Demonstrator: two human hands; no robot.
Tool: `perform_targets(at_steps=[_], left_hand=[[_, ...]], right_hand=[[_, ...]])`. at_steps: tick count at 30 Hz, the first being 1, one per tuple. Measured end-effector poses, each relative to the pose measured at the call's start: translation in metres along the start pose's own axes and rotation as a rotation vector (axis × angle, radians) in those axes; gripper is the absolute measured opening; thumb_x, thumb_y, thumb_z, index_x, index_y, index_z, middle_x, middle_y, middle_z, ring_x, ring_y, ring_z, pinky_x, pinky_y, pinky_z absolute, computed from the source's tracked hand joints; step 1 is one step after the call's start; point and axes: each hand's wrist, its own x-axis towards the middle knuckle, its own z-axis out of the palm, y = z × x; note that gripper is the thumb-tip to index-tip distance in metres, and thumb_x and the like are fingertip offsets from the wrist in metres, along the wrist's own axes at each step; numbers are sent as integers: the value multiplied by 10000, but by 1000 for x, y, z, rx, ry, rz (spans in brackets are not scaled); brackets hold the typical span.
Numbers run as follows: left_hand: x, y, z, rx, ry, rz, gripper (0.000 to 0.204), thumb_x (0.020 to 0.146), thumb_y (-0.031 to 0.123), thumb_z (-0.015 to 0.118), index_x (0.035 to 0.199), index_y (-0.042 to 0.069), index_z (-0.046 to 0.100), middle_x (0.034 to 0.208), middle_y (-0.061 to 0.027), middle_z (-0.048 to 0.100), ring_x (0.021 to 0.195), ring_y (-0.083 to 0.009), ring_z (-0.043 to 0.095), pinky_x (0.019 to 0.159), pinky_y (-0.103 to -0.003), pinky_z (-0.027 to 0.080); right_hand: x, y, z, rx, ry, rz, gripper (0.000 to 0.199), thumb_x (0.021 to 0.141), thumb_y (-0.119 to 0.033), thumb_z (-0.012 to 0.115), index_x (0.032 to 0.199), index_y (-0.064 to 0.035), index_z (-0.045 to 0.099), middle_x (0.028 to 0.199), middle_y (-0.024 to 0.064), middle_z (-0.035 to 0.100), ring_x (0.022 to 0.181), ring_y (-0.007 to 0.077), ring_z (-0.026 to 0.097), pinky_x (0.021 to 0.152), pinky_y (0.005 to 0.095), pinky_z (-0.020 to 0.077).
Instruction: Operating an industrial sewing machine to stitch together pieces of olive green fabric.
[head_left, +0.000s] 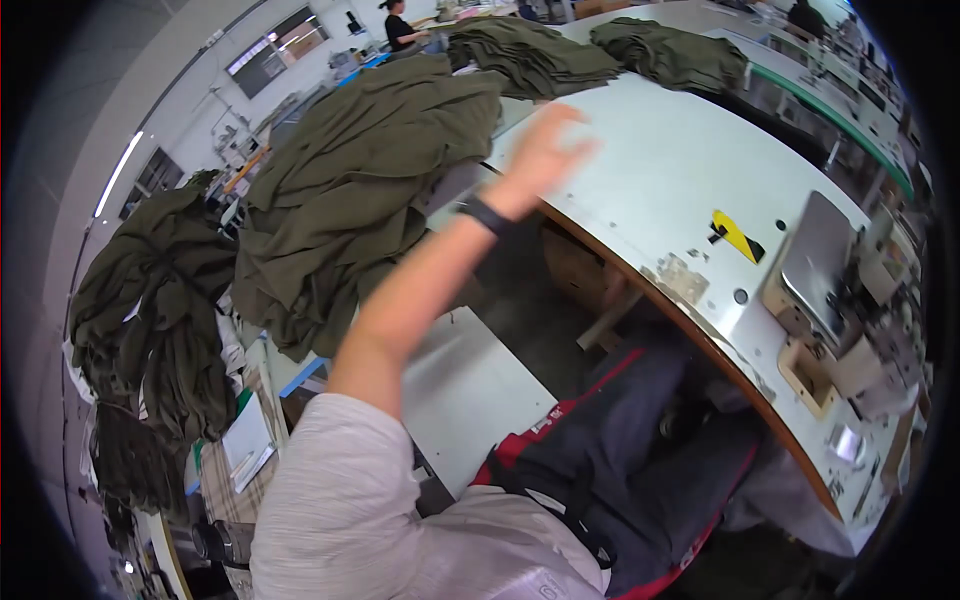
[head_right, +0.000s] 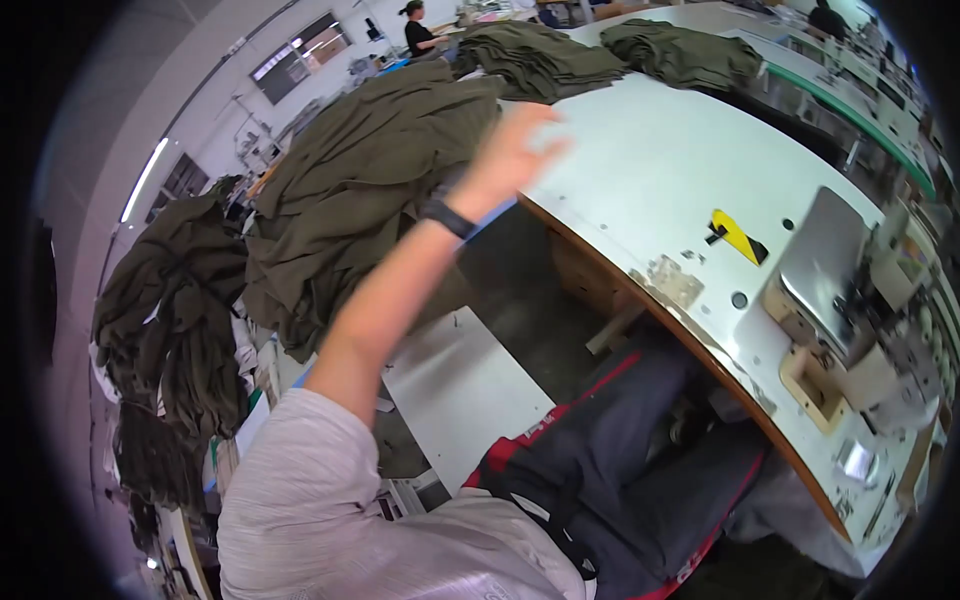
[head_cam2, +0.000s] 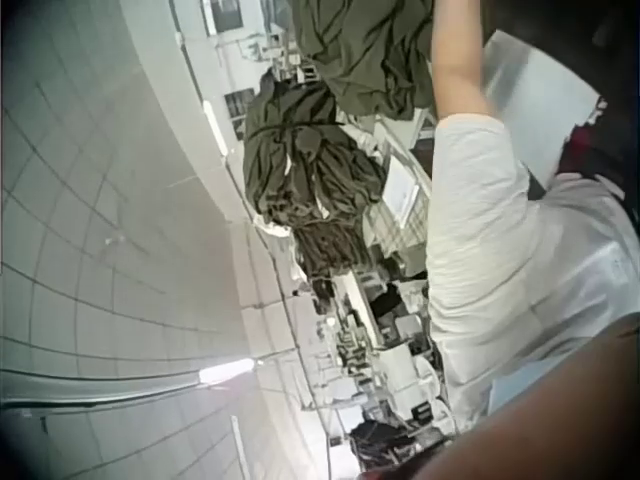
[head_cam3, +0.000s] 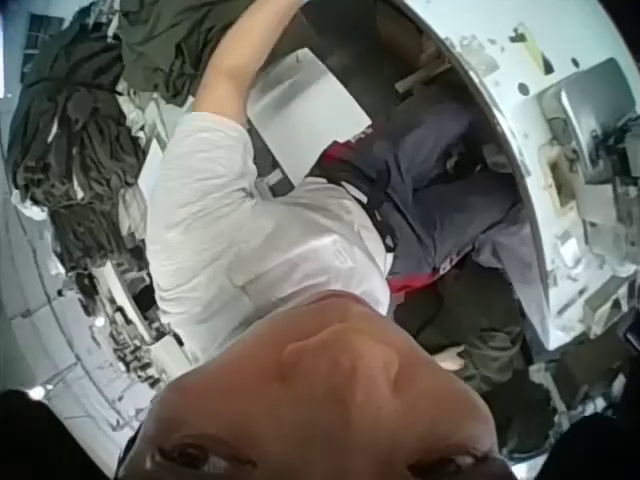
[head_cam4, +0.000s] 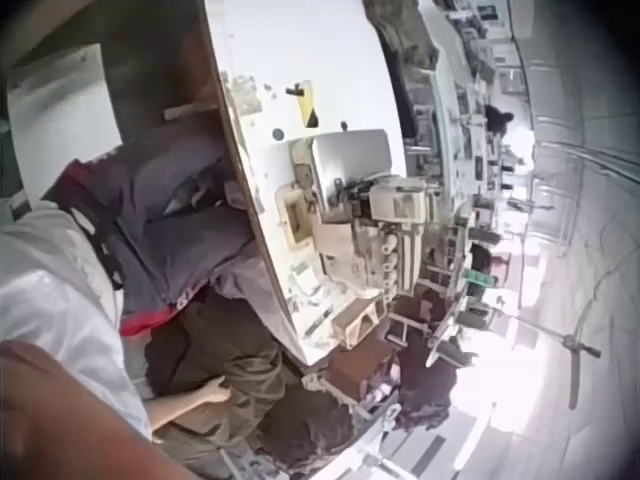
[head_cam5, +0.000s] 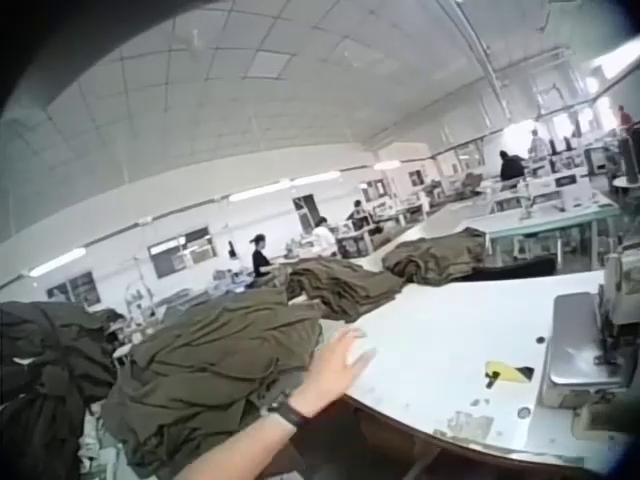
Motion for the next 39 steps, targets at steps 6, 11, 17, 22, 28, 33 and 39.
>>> perform_targets(at_steps=[6, 11, 17, 22, 28, 33, 39], left_hand=[[-45, -144, -252, 1327, 217, -76, 557, 815, 413, 704, 1156, -16, 605, 1202, -219, 601, 1109, -351, 581, 947, -474, 431], [-26, -112, -268, 1020, 457, -166, 402, 907, 360, 641, 804, -28, 617, 688, -175, 620, 646, -301, 618, 668, -413, 473], [-92, 117, -74, -176, 33, -62, 362, 848, 182, 691, 633, 53, 431, 588, -100, 367, 510, -265, 392, 478, -378, 335], [-192, 217, 9, -653, -566, -105, 268, 910, 249, 633, 919, -11, 567, 807, -166, 552, 734, -362, 563, 678, -439, 468], [-84, 96, -103, -244, -288, -344, 231, 989, 184, 507, 1035, 12, 653, 1016, -118, 658, 968, -220, 620, 895, -332, 483], [-10, -41, -186, 561, -270, 298, 242, 933, 186, 560, 1076, 0, 621, 1084, -143, 654, 1027, -269, 630, 855, -387, 491], [52, -20, -183, 718, -1411, -332, 487, 922, 438, 610, 1122, -5, 653, 998, -96, 717, 911, -217, 697, 794, -345, 537]], right_hand=[[46, -14, 16, -100, 82, 91, 564, 909, -431, 638, 1294, -25, 566, 1320, 193, 566, 1165, 281, 576, 923, 411, 497], [68, -54, 31, -64, 78, 106, 564, 918, -418, 629, 1308, -19, 547, 1322, 192, 563, 1176, 281, 568, 932, 409, 490], [141, -214, 101, 705, -413, -266, 526, 940, -227, 599, 1370, 35, 449, 1300, 180, 563, 1198, 273, 549, 984, 380, 445], [187, -343, 163, 790, -552, -410, 488, 943, -249, 610, 1332, 29, 512, 1250, 123, 616, 1124, 189, 588, 998, 322, 422], [171, -305, 115, 1024, -87, -195, 337, 919, -59, 585, 1235, 57, 589, 1186, 144, 635, 1099, 192, 586, 968, 299, 427], [146, -269, 64, 995, 191, -224, 385, 966, -143, 544, 1308, 35, 542, 1255, 146, 605, 1113, 215, 586, 976, 338, 446], [183, -277, 16, 1114, 468, -280, 433, 990, -236, 498, 1324, 36, 538, 1300, 170, 574, 1147, 233, 573, 1014, 336, 430]])
